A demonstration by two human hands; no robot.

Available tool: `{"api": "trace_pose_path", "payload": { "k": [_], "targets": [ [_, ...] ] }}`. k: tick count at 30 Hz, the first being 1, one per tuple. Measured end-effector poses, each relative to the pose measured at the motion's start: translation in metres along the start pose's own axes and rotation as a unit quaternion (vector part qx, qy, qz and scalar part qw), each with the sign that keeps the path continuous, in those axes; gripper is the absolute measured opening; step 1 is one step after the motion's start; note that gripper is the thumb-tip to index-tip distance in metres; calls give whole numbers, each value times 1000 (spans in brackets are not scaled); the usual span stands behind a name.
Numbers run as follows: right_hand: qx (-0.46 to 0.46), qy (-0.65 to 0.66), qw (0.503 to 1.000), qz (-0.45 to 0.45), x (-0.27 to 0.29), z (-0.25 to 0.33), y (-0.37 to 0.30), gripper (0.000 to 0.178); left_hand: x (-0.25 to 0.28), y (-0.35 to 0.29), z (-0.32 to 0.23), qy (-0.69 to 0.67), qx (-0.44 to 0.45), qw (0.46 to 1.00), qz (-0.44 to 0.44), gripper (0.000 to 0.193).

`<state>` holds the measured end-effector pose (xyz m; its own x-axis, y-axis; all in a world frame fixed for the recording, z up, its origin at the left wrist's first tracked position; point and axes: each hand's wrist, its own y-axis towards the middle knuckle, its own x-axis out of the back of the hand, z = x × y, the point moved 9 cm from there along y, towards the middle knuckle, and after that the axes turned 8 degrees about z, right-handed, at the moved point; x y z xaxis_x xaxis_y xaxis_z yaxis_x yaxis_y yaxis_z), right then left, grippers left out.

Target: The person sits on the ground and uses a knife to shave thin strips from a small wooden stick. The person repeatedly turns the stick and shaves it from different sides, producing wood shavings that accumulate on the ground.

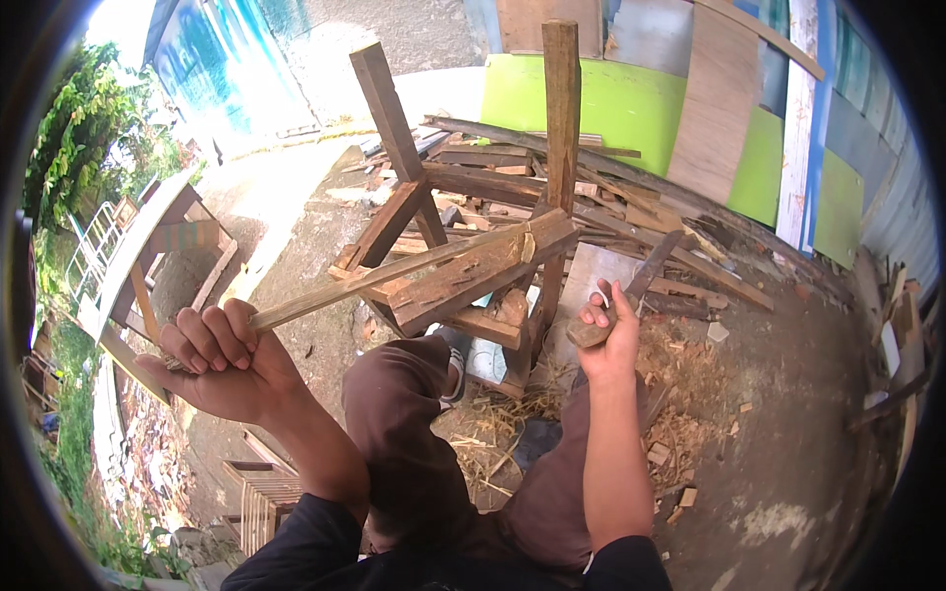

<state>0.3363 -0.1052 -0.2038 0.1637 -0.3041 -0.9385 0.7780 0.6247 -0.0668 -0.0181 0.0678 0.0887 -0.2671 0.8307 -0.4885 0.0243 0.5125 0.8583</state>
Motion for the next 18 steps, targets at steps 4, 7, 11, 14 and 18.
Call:
{"api": "trace_pose_path", "payload": {
  "k": [4,7,11,14,18],
  "targets": [
    [-17,-118,993,9,-24,-8,-17,51,6,-9,-3,-19,6,1000,7,62],
    [9,-214,974,79,-45,-15,-30,70,11,-11,-5,-27,6,1000,-3,63],
    [97,-467,859,184,-78,-35,-52,61,14,-15,-4,-17,12,1000,-11,66],
    [29,-478,850,219,-94,-62,-85,49,15,-24,-9,4,16,999,-34,68],
    [22,-576,768,278,-137,-92,-130,50,4,-40,-20,9,17,1000,3,70]
  ]
}}
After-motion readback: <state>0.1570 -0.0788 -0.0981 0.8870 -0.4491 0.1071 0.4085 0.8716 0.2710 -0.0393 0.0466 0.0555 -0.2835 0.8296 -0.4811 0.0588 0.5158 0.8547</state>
